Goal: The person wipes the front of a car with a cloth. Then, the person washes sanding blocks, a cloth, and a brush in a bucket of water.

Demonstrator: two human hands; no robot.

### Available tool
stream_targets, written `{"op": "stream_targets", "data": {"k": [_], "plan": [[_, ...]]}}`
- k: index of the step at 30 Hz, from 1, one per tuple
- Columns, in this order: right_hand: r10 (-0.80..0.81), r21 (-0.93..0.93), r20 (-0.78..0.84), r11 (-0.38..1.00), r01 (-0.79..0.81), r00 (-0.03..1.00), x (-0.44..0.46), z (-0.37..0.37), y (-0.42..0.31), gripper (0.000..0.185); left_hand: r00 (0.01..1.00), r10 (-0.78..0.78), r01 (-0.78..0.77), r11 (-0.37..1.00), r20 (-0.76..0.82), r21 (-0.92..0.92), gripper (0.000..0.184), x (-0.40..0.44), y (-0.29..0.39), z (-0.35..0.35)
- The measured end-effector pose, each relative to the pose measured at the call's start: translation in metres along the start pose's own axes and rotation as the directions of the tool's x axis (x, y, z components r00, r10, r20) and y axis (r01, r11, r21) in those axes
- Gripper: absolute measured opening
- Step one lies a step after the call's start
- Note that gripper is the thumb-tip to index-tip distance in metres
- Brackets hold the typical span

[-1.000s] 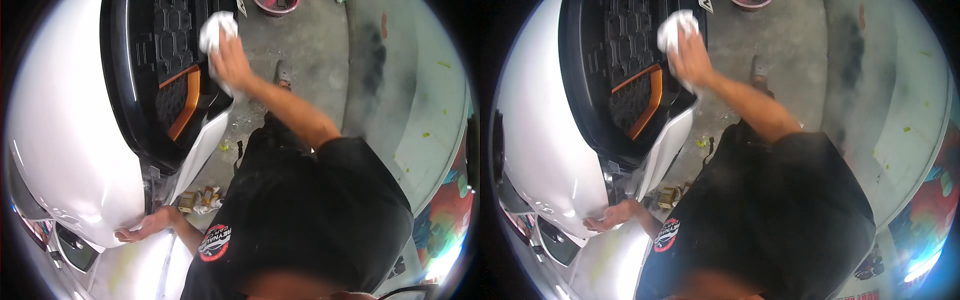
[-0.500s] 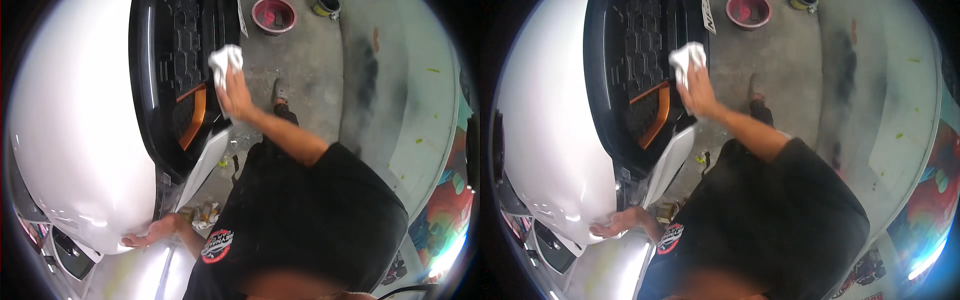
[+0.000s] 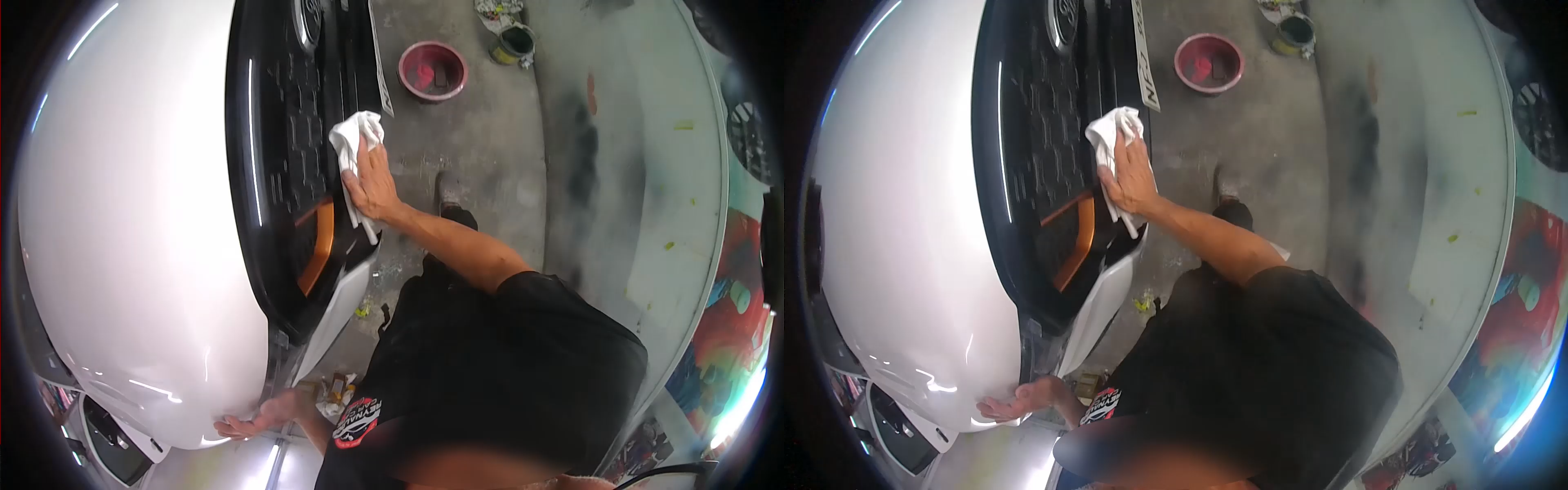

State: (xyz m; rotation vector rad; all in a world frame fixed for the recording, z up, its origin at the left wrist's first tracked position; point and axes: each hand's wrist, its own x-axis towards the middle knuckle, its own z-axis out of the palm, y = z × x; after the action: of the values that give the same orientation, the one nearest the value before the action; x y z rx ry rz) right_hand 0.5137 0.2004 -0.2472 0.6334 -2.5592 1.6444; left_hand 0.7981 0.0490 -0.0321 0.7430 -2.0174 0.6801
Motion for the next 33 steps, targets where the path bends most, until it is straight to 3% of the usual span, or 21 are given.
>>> {"op": "stream_targets", "data": {"k": [3,8,11,12,15,16,17,18,19,21,24,25,27,28,30,31,33], "plan": [[0.087,-0.111,-0.068,0.989,-0.094,0.994,0.08,0.006,0.034,0.071,1.0,0.026,-0.026,1.0,-0.016,0.009,0.057,0.009,0.009,0.002],[0.166,-0.091,-0.062,0.981,-0.172,0.984,0.179,-0.004,0.056,0.073,0.997,-0.054,0.057,0.997,0.062,-0.045,0.064,0.001,0.01,0.008],[0.1,-0.1,-0.126,0.989,-0.113,0.987,0.19,0.002,0.066,0.074,0.988,-0.089,0.095,0.994,0.124,-0.051,0.067,0.005,0.023,0.004],[0.16,-0.098,-0.158,0.979,-0.177,0.974,0.202,0.005,0.065,0.072,0.991,-0.069,0.075,0.996,0.115,-0.047,0.065,0.004,0.017,0.004],[0.109,-0.212,-0.058,0.97,-0.119,0.992,0.274,0.027,0.132,0.072,0.985,-0.121,0.135,0.984,0.119,-0.114,0.062,-0.004,0.015,0.003],[0.18,-0.072,-0.155,0.978,-0.193,0.971,0.307,0.011,0.105,0.068,0.984,-0.128,0.143,0.982,0.126,-0.123,0.063,-0.005,0.015,0.003],[0.11,-0.116,-0.216,0.984,-0.137,0.97,0.338,0.013,0.116,0.065,0.984,-0.13,0.145,0.983,0.125,-0.117,0.063,-0.002,0.019,0.005],[0.058,-0.126,-0.213,0.988,-0.087,0.975,0.366,0.013,0.13,0.062,0.984,-0.125,0.139,0.985,0.128,-0.105,0.063,-0.001,0.025,0.007],[0.157,-0.009,-0.076,0.987,-0.158,0.985,0.392,0.004,0.132,0.072,0.984,-0.128,0.139,0.987,0.127,-0.078,0.064,0.002,0.033,0.007],[0.069,-0.072,-0.117,0.994,-0.078,0.991,0.433,0.004,0.159,0.068,0.983,-0.12,0.127,0.991,0.137,-0.044,0.064,0.006,0.044,0.01],[-0.017,-0.157,-0.182,0.988,-0.012,0.983,0.461,0.019,0.19,0.064,0.986,-0.12,0.12,0.993,0.116,0.0,0.065,0.01,0.057,0.009],[0.074,-0.061,-0.114,0.995,-0.081,0.991,0.438,-0.005,0.153,0.062,0.987,-0.118,0.117,0.993,0.107,0.012,0.065,0.012,0.062,0.012],[-0.033,-0.165,-0.124,0.986,0.013,0.992,0.395,0.024,0.173,0.063,0.99,-0.119,0.116,0.992,0.079,0.039,0.066,0.017,0.076,0.017],[0.059,-0.082,-0.121,0.994,-0.069,0.991,0.358,0.015,0.142,0.069,0.99,-0.119,0.115,0.992,0.073,0.058,0.066,0.022,0.082,0.02],[0.227,0.077,0.052,0.97,-0.23,0.973,0.317,-0.015,0.089,0.073,0.991,-0.124,0.119,0.988,0.048,0.098,0.067,0.028,0.094,0.017],[0.215,0.074,0.044,0.973,-0.218,0.976,0.323,-0.015,0.088,0.073,0.991,-0.128,0.124,0.986,0.029,0.115,0.067,0.033,0.101,0.017],[0.217,-0.122,-0.065,0.967,-0.224,0.974,0.34,-0.004,0.101,0.073,0.991,-0.131,0.13,0.98,-0.005,0.153,0.068,0.044,0.115,0.015]]}}
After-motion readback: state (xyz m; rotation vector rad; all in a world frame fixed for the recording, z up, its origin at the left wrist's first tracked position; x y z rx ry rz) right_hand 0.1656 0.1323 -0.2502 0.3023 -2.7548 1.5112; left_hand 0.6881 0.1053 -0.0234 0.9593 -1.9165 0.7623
